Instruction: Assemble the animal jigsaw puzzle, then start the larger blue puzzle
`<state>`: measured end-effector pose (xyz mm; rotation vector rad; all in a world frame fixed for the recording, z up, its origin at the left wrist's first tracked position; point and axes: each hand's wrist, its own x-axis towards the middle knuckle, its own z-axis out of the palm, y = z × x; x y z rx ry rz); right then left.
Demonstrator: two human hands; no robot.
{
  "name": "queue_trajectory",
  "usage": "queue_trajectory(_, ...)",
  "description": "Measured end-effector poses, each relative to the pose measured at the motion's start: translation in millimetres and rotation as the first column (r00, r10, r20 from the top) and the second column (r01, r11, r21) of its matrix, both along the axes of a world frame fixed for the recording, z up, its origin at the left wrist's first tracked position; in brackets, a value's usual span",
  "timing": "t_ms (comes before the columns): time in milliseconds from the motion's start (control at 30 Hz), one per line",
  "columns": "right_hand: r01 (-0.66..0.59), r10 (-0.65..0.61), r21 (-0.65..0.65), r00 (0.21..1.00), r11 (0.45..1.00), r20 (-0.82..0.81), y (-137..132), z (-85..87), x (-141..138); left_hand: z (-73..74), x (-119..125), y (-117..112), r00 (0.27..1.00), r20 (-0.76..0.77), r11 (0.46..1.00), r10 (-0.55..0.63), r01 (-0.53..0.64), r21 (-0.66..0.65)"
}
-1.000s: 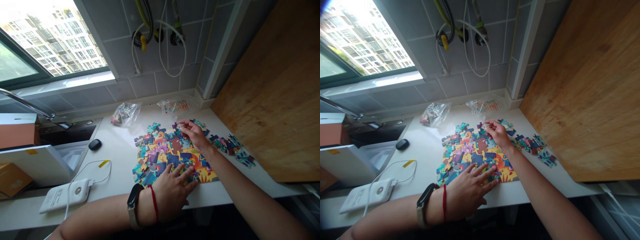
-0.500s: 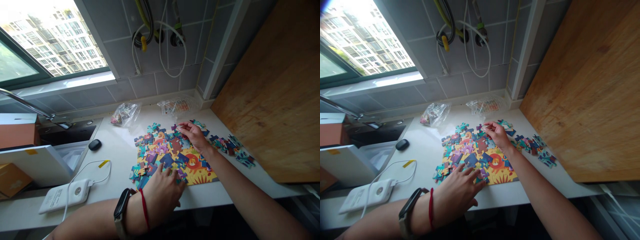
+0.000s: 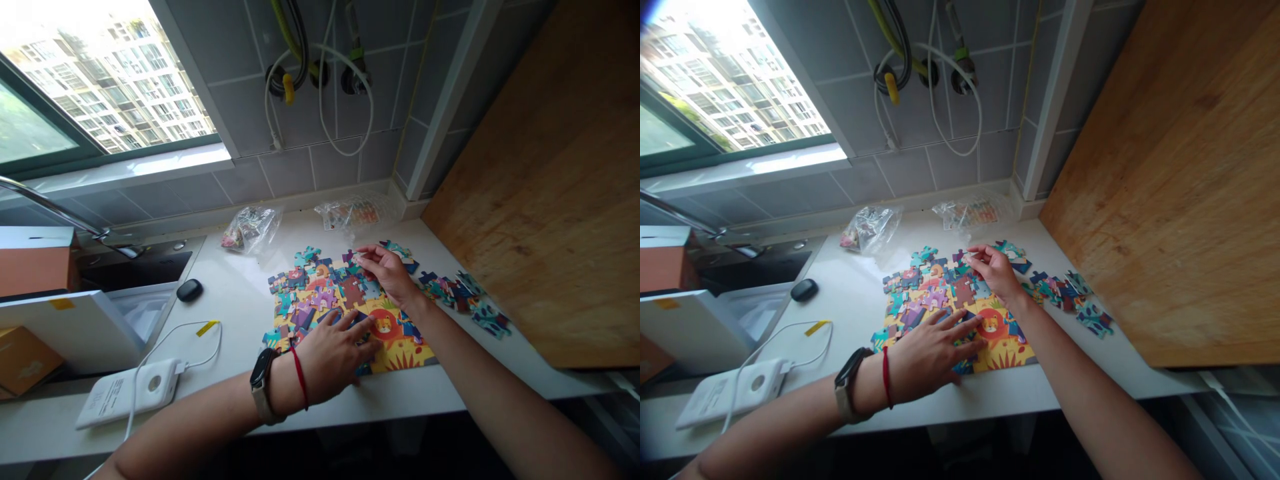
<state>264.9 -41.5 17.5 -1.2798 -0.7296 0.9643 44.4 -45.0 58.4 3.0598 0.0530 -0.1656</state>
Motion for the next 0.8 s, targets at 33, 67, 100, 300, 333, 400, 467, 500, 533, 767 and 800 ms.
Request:
queue_trajectory(33,0.0,0.0,0.002,1.0,1.0,0.001,0.1,-0.3,0.0,1.3,-1.5,-1.1,1.0,0.009,1.0,0.003,-0.003,0.013)
queue_trajectory(67,-0.001,0.001,0.005,1.0,1.0,0.002,0.2,-0.6,0.1,2.7,-2.7,-2.6,1.0,0.016,1.0,0.012,-0.012,0.024)
queue_trajectory(100,-0.002,0.002,0.007,1.0,1.0,0.003,0.3,-0.9,0.1,4.3,-3.5,-4.4,1.0,0.018,0.999,0.025,-0.026,0.032)
queue_trajectory(300,-0.002,0.002,0.004,1.0,1.0,0.02,0.6,-0.1,0.0,12.9,-1.7,-13.5,0.99,-0.088,0.994,0.111,-0.109,0.023)
queue_trajectory(333,-0.001,0.001,-0.002,1.0,1.0,0.021,0.6,0.3,-0.1,14.0,-1.3,-14.5,0.987,-0.109,0.993,0.12,-0.118,0.024)
queue_trajectory(400,-0.002,0.002,-0.016,1.0,1.0,0.02,0.6,1.1,-0.3,15.6,-1.5,-15.8,0.983,-0.123,0.99,0.138,-0.135,0.033)
queue_trajectory(467,-0.001,0.001,-0.026,1.0,1.0,0.013,0.6,1.4,-0.5,16.8,-2.6,-16.0,0.98,-0.114,0.986,0.162,-0.158,0.045)
queue_trajectory(500,-0.001,0.001,-0.028,1.0,1.0,0.009,0.6,1.4,-0.5,17.4,-3.4,-15.3,0.98,-0.107,0.985,0.17,-0.166,0.046)
queue_trajectory(533,-0.001,0.001,-0.028,1.0,1.0,0.005,0.7,1.3,-0.5,17.8,-4.3,-14.2,0.981,-0.097,0.985,0.171,-0.167,0.044)
queue_trajectory(767,-0.008,0.008,-0.026,1.0,1.0,0.009,1.2,-1.3,0.2,17.7,-6.6,-2.6,0.999,-0.031,0.997,-0.039,0.037,-0.069)
queue_trajectory(800,-0.009,0.01,-0.028,1.0,1.0,0.011,1.2,-1.7,0.3,17.3,-6.2,-1.8,0.999,-0.041,0.997,-0.032,0.028,-0.074)
